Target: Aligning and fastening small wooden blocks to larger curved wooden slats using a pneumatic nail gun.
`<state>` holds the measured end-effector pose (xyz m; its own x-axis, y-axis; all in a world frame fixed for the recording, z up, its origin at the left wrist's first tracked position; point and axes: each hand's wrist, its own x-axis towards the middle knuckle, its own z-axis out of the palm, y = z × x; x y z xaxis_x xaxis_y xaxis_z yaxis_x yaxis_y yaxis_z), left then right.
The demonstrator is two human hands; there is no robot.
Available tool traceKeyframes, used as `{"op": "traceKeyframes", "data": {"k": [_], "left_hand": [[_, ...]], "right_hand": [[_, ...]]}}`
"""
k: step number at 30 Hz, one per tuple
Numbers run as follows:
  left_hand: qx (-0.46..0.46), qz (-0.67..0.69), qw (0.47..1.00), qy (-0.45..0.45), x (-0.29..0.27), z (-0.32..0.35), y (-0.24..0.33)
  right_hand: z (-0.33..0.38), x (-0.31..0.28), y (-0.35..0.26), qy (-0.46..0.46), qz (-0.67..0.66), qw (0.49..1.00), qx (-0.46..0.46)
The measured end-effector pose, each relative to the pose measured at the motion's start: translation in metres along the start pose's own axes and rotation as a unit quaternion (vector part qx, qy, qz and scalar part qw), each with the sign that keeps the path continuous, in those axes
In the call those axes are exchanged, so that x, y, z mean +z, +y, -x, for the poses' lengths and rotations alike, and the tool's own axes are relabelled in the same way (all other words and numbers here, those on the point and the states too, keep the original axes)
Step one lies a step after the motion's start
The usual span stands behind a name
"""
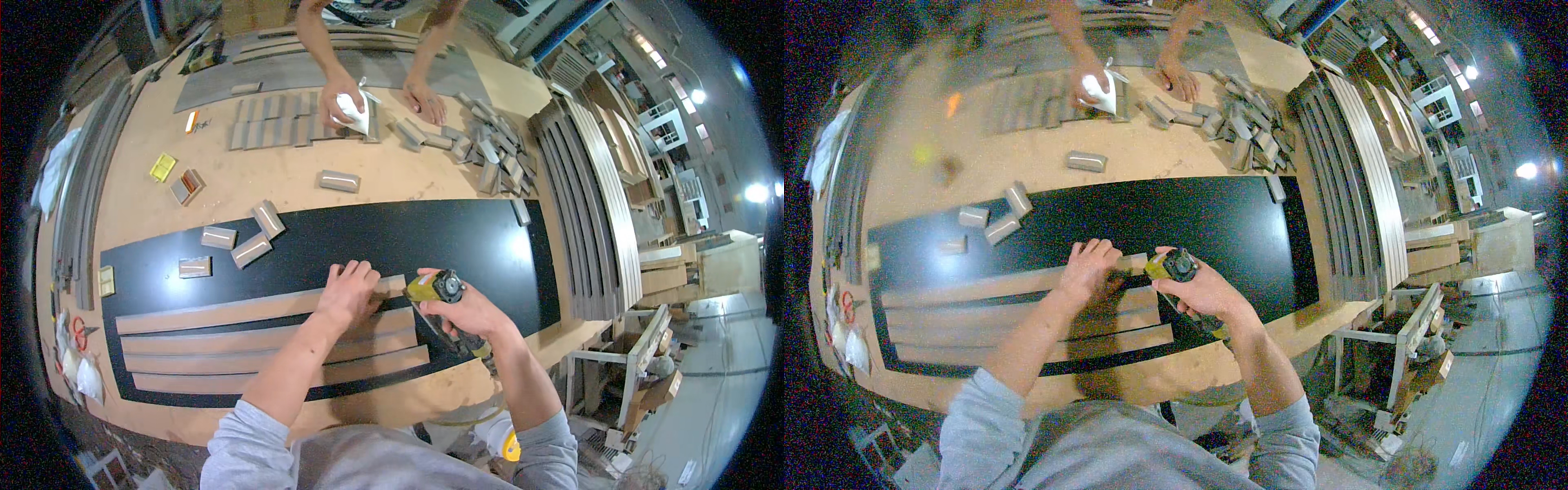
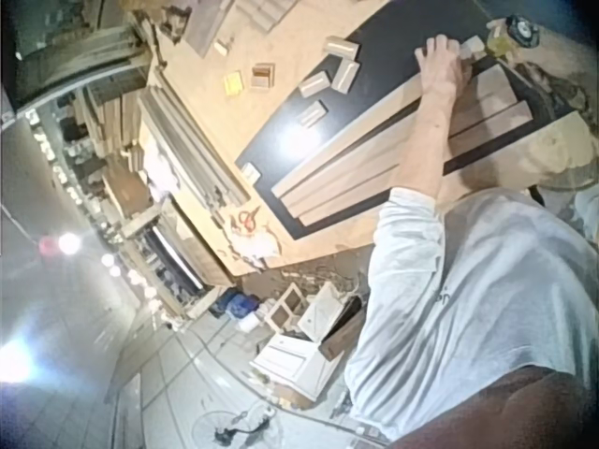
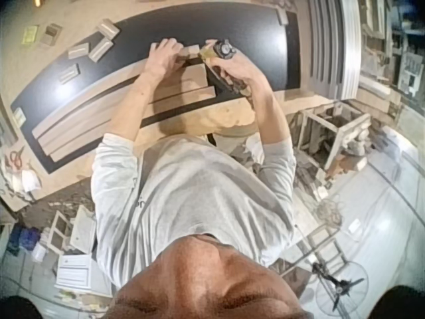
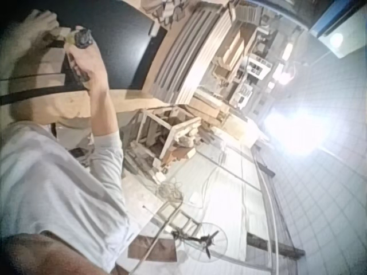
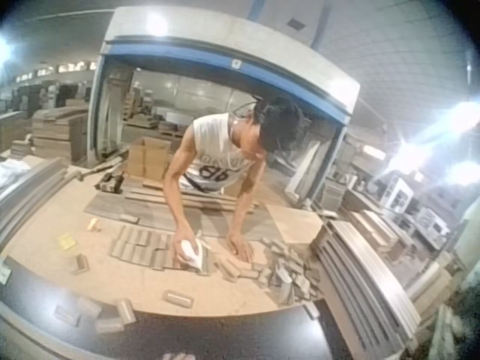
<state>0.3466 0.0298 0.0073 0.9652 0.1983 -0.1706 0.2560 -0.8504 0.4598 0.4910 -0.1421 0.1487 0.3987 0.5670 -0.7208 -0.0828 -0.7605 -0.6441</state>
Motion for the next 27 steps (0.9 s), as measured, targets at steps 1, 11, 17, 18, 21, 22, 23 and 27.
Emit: {"op": "traceKeyframes", "data": {"k": [1, 11, 17, 18, 21, 22, 23, 27], "left_hand": [[0.01, -0.014, 1.0, 0.026, 0.005, 0.001, -0.002], [0.017, 0.01, 0.999, 0.043, -0.001, 0.005, -0.002], [0.022, 0.025, 0.997, 0.064, -0.001, 0.01, -0.003], [0.021, 0.025, 0.997, 0.065, -0.001, 0.01, -0.004], [0.031, 0.008, 0.997, 0.071, 0.0, 0.01, -0.004], [0.032, 0.004, 0.997, 0.073, 0.0, 0.01, -0.005], [0.033, 0.001, 0.997, 0.075, 0.0, 0.01, -0.005], [0.04, 0.011, 0.995, 0.086, 0.001, 0.01, -0.006]], "right_hand": [[0.0, 0.001, 0.0, 0.002, 0.004, 1.0, 0.003], [-0.008, 0.016, -0.002, -0.018, -0.022, 0.999, -0.036], [-0.018, 0.032, -0.017, -0.054, 0.002, 0.998, -0.037], [-0.02, 0.033, -0.018, -0.053, 0.007, 0.998, -0.035], [-0.021, 0.034, -0.021, -0.05, 0.013, 0.998, -0.03], [-0.021, 0.034, -0.021, -0.047, 0.014, 0.998, -0.029], [-0.021, 0.035, -0.021, -0.047, 0.014, 0.998, -0.028], [-0.021, 0.039, -0.021, -0.033, 0.032, 0.998, -0.031]]}}
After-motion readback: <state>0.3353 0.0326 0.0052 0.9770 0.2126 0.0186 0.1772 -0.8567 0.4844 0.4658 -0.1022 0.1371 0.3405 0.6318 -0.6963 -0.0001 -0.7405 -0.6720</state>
